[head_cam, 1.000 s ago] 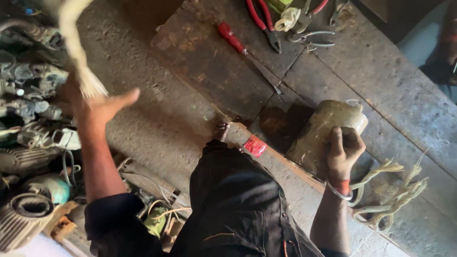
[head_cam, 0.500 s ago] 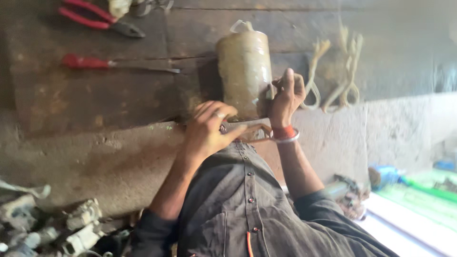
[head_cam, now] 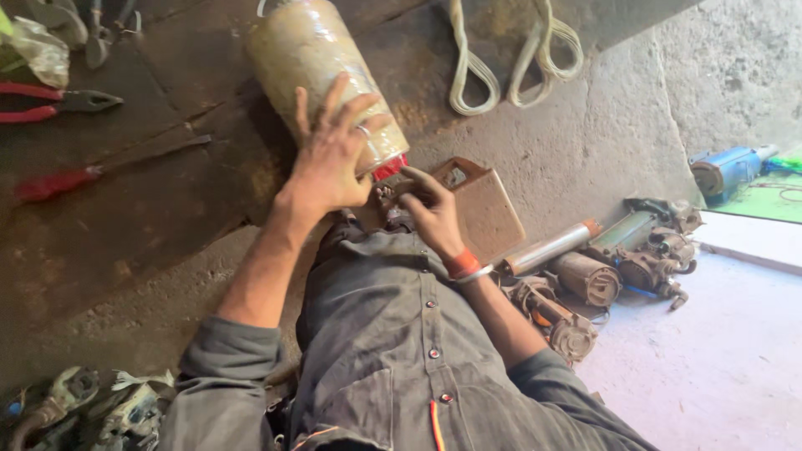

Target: The person winds white insulated wire from a cylindrical metal canister onto a bundle, then ties the bundle with a thin wire. They use pliers to cut the wire and continue winding more wire into the canister.

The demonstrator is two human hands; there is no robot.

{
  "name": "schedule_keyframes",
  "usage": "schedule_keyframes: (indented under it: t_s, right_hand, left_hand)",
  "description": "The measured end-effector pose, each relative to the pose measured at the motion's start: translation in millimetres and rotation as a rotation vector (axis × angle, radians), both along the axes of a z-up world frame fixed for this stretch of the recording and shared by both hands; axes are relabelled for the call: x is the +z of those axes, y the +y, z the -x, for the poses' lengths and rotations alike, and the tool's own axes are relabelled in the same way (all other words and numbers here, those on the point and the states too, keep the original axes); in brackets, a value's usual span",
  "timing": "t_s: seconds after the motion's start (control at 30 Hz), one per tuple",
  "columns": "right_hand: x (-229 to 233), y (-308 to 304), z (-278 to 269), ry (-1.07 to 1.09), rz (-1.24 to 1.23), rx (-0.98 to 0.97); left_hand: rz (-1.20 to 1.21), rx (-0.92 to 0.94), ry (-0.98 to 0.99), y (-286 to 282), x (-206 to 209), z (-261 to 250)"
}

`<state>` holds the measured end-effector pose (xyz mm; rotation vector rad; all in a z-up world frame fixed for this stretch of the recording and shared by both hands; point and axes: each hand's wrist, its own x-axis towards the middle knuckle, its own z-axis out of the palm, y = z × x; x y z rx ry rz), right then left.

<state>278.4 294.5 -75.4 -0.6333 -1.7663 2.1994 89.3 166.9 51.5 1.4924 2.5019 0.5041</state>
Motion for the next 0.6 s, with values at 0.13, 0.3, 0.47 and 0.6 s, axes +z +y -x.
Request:
schedule_keyframes:
  t_s: [0.13,0.3,0.47,0.6]
  right_hand:
    - [10,-16,17,0.065,-0.258,0.083]
    - [11,-37,31,0.208,-0.367,0.099]
    - [8,-33,26,0.259,-0.381,0.161]
    - [9,-31,36,0.209,-0.522,0.132]
  left_hand:
    - [-0.074,0.022,-0.045,-3,9,-3]
    - [-0.120,0.138,-0.065,-21,-1,-18]
    - [-0.492,0.330,0.117,-36,-31,-40]
    - [-0.725,0.543,0.048,-44,-52,-49]
